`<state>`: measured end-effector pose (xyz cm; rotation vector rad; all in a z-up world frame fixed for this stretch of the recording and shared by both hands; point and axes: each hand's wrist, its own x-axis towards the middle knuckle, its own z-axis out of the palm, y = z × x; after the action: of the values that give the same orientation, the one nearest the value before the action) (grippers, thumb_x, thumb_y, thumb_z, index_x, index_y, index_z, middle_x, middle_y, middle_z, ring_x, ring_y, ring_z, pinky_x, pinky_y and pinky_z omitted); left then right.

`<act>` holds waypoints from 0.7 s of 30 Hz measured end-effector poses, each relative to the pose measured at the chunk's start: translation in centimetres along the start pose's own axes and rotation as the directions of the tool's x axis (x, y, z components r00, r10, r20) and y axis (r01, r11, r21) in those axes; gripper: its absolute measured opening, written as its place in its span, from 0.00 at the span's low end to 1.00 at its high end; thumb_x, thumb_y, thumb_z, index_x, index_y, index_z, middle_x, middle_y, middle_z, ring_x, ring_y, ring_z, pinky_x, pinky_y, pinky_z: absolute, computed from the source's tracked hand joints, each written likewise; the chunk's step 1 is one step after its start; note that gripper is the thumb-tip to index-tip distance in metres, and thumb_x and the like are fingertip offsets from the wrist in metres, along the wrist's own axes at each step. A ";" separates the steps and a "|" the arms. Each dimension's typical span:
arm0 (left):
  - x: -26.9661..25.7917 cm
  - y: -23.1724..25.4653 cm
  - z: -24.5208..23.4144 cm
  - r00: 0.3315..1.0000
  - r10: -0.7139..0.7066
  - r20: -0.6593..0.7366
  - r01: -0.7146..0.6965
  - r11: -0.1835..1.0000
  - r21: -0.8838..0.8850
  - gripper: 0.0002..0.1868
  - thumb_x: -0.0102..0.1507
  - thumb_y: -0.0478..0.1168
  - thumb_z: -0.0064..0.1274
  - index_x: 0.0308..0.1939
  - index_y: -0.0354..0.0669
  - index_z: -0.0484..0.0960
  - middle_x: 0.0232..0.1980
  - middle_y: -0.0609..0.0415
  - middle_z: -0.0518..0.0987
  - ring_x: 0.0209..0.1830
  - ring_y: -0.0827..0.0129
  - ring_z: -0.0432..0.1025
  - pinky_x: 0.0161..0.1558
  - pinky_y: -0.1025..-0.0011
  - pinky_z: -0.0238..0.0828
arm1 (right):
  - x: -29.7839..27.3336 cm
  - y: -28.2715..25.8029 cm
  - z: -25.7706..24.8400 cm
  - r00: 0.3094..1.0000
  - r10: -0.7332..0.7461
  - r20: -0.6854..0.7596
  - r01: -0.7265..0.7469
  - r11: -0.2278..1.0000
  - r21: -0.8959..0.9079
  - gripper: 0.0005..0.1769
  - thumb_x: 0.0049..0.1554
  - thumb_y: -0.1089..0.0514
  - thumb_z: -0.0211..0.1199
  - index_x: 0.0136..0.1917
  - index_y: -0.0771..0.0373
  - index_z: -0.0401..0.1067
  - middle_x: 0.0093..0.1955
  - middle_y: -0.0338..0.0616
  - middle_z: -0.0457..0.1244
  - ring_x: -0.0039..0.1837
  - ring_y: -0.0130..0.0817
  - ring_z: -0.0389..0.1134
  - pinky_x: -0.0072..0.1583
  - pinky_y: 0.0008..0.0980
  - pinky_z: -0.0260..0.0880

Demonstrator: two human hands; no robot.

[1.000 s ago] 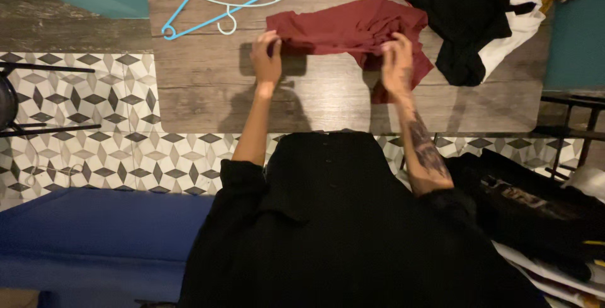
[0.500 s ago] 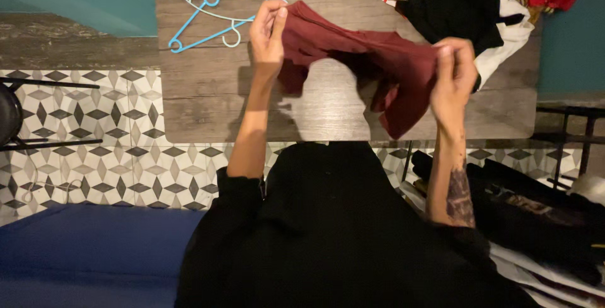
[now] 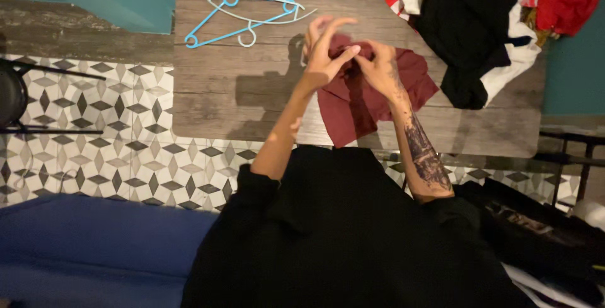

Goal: The person places several shirts on hangers and hangs them on a clothing rack. They handle a white graphic tee, a black polo, a black graphic tee, and a maroon shirt, smoothing each before placing it on a hanger and moving it to the rack.

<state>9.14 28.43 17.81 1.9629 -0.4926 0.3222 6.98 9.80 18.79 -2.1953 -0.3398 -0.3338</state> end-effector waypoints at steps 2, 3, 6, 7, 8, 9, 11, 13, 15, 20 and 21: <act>-3.2 -2.6 1.9 0.955 -0.245 -0.169 0.226 0.966 -0.125 0.39 0.59 0.57 0.66 0.67 0.41 0.71 0.65 0.42 0.65 0.67 0.47 0.64 0.68 0.53 0.61 | -0.4 2.3 2.1 0.980 0.169 -0.106 -0.136 0.954 0.267 0.11 0.66 0.58 0.68 0.59 0.67 0.77 0.48 0.42 0.71 0.48 0.41 0.74 0.53 0.34 0.73; -4.9 -4.3 3.0 0.899 -0.409 -0.157 0.367 0.899 -0.240 0.44 0.57 0.58 0.67 0.68 0.38 0.69 0.64 0.41 0.66 0.64 0.47 0.67 0.67 0.53 0.66 | -0.5 3.3 2.8 0.954 0.266 -0.135 -0.193 0.896 0.400 0.11 0.68 0.57 0.67 0.57 0.68 0.77 0.47 0.39 0.71 0.47 0.40 0.74 0.53 0.34 0.73; -10.6 -9.4 6.7 0.853 -0.511 0.106 0.520 0.850 -0.085 0.56 0.49 0.57 0.71 0.70 0.29 0.62 0.68 0.33 0.62 0.69 0.42 0.61 0.66 0.53 0.61 | 0.1 5.8 3.4 0.777 0.628 0.037 -0.416 0.469 0.779 0.10 0.69 0.55 0.61 0.55 0.64 0.76 0.43 0.38 0.67 0.42 0.36 0.66 0.43 0.37 0.66; -12.1 -11.0 8.1 0.868 -0.476 0.140 0.481 0.877 -0.004 0.56 0.52 0.57 0.71 0.72 0.28 0.60 0.71 0.31 0.61 0.72 0.40 0.56 0.67 0.52 0.57 | 0.2 6.3 3.4 0.753 0.650 0.098 -0.397 0.332 0.856 0.10 0.67 0.55 0.59 0.54 0.63 0.75 0.45 0.40 0.68 0.46 0.37 0.68 0.48 0.40 0.71; -13.3 -12.4 9.3 0.879 -0.442 0.178 0.436 0.897 0.075 0.56 0.55 0.57 0.70 0.73 0.26 0.59 0.74 0.30 0.60 0.75 0.39 0.52 0.69 0.51 0.53 | 0.5 6.8 3.3 0.730 0.664 0.162 -0.371 0.186 0.910 0.10 0.66 0.54 0.57 0.53 0.62 0.74 0.48 0.42 0.69 0.50 0.38 0.71 0.52 0.44 0.75; -13.7 -13.7 10.7 0.855 -0.494 0.159 0.495 0.868 0.035 0.50 0.59 0.58 0.66 0.73 0.28 0.62 0.74 0.31 0.64 0.76 0.42 0.56 0.71 0.55 0.55 | 0.9 7.3 3.0 0.709 0.669 0.223 -0.333 0.038 0.942 0.11 0.64 0.54 0.56 0.52 0.61 0.74 0.50 0.44 0.70 0.53 0.39 0.73 0.56 0.47 0.79; -13.9 -15.0 12.7 0.792 -0.596 0.134 0.606 0.794 -0.048 0.40 0.66 0.59 0.56 0.72 0.32 0.69 0.74 0.35 0.71 0.77 0.50 0.64 0.75 0.61 0.61 | 1.7 8.3 2.0 0.629 0.763 0.148 -0.226 -0.003 0.974 0.08 0.64 0.54 0.57 0.51 0.60 0.73 0.51 0.43 0.68 0.55 0.40 0.71 0.58 0.52 0.77; -13.1 -14.6 13.6 0.838 -0.544 0.034 0.539 0.818 -0.203 0.33 0.71 0.53 0.54 0.69 0.30 0.69 0.69 0.33 0.72 0.72 0.49 0.66 0.70 0.61 0.61 | 2.1 9.3 0.2 0.616 0.786 0.052 -0.109 0.020 0.994 0.08 0.64 0.54 0.58 0.51 0.60 0.72 0.51 0.43 0.68 0.56 0.42 0.69 0.61 0.56 0.74; -11.8 -12.5 12.7 0.859 -0.510 -0.030 0.481 0.828 -0.288 0.23 0.73 0.49 0.52 0.61 0.31 0.71 0.57 0.37 0.73 0.60 0.52 0.68 0.61 0.62 0.65 | 2.0 10.0 -2.9 0.691 0.713 -0.123 0.058 0.115 0.992 0.09 0.64 0.55 0.58 0.53 0.62 0.70 0.53 0.45 0.67 0.58 0.43 0.68 0.66 0.59 0.73; -6.5 -4.8 6.1 0.800 -0.600 -0.013 0.528 0.715 -0.458 0.10 0.65 0.40 0.52 0.38 0.40 0.69 0.28 0.55 0.66 0.27 0.71 0.62 0.28 0.65 0.65 | 0.6 9.9 -13.5 0.517 0.220 -0.827 0.249 0.886 0.391 0.16 0.75 0.51 0.48 0.61 0.66 0.66 0.56 0.44 0.61 0.57 0.38 0.63 0.62 0.44 0.69; -5.4 -3.8 4.7 0.848 -0.525 -0.077 0.464 0.805 -0.371 0.11 0.66 0.40 0.54 0.37 0.39 0.69 0.28 0.55 0.65 0.27 0.70 0.61 0.29 0.65 0.64 | 1.1 10.1 -14.7 0.496 0.098 -0.863 0.189 0.958 0.217 0.16 0.74 0.51 0.48 0.60 0.67 0.66 0.56 0.46 0.62 0.57 0.39 0.63 0.63 0.44 0.68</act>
<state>6.22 26.68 10.42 1.6288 0.0949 0.0632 9.82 -7.77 20.52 -1.4582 0.1370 -1.2917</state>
